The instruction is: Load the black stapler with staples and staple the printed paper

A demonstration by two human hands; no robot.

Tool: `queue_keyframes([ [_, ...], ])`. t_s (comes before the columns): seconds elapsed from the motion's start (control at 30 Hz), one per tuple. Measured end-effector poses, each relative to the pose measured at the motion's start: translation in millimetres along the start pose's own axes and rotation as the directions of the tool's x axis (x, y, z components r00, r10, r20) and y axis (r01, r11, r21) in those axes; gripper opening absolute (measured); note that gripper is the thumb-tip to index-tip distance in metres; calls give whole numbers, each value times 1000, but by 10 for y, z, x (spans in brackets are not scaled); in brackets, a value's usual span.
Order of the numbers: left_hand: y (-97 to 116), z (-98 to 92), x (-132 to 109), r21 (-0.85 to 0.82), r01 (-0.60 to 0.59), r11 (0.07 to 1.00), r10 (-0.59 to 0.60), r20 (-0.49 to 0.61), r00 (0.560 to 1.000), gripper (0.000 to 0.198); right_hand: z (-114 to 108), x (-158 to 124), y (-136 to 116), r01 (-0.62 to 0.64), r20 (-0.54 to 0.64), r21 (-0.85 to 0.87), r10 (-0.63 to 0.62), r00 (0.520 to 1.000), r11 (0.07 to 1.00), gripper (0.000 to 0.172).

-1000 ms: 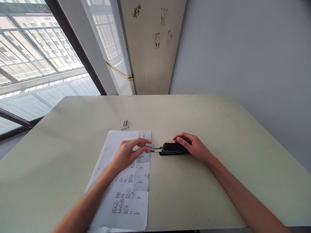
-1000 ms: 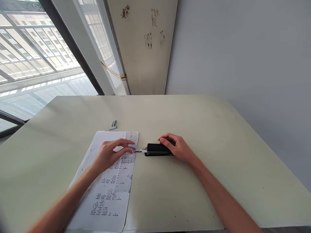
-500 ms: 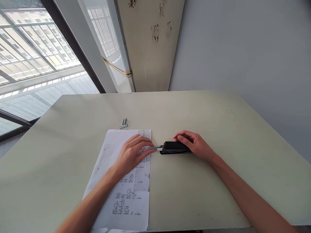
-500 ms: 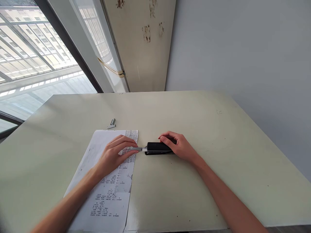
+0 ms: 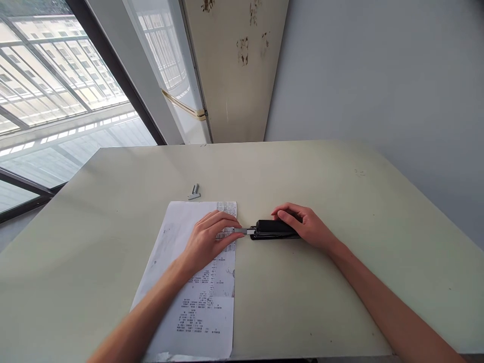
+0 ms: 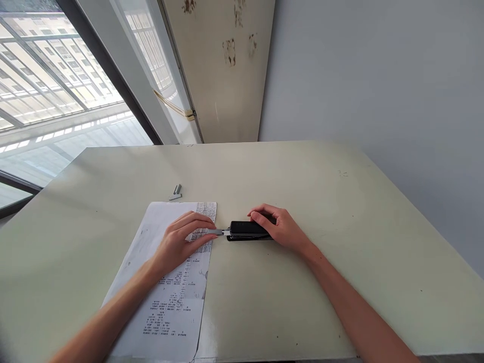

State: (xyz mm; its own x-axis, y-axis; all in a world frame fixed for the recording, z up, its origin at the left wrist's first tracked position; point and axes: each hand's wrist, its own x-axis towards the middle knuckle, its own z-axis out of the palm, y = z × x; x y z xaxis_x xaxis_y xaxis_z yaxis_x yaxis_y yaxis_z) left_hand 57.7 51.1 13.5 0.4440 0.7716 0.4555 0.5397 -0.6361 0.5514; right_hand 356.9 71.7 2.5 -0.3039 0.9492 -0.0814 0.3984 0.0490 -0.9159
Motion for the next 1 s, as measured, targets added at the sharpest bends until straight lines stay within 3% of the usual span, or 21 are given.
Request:
queue_keyframes([
  [0.53, -38, 64, -13, -2, 35, 999, -35, 88, 996, 18, -1, -6, -12, -3, 4, 4, 3, 1000, 1000, 43],
  [0.7, -119, -65, 18, -67, 45, 997, -29, 222, 975, 26, -6, -11, -21, -25, 0, 44, 25, 1000, 999, 40],
  [0.87, -186, -184, 40, -227, 80, 971, 18, 398, 917, 28, -4, -26, -57, -33, 12, 187, 31, 999, 982, 40],
  [1.0, -138, -158, 34, -298, 79, 951, 63, 440, 896, 26, 35, -49, -107, -35, 9, 249, 33, 999, 968, 41],
])
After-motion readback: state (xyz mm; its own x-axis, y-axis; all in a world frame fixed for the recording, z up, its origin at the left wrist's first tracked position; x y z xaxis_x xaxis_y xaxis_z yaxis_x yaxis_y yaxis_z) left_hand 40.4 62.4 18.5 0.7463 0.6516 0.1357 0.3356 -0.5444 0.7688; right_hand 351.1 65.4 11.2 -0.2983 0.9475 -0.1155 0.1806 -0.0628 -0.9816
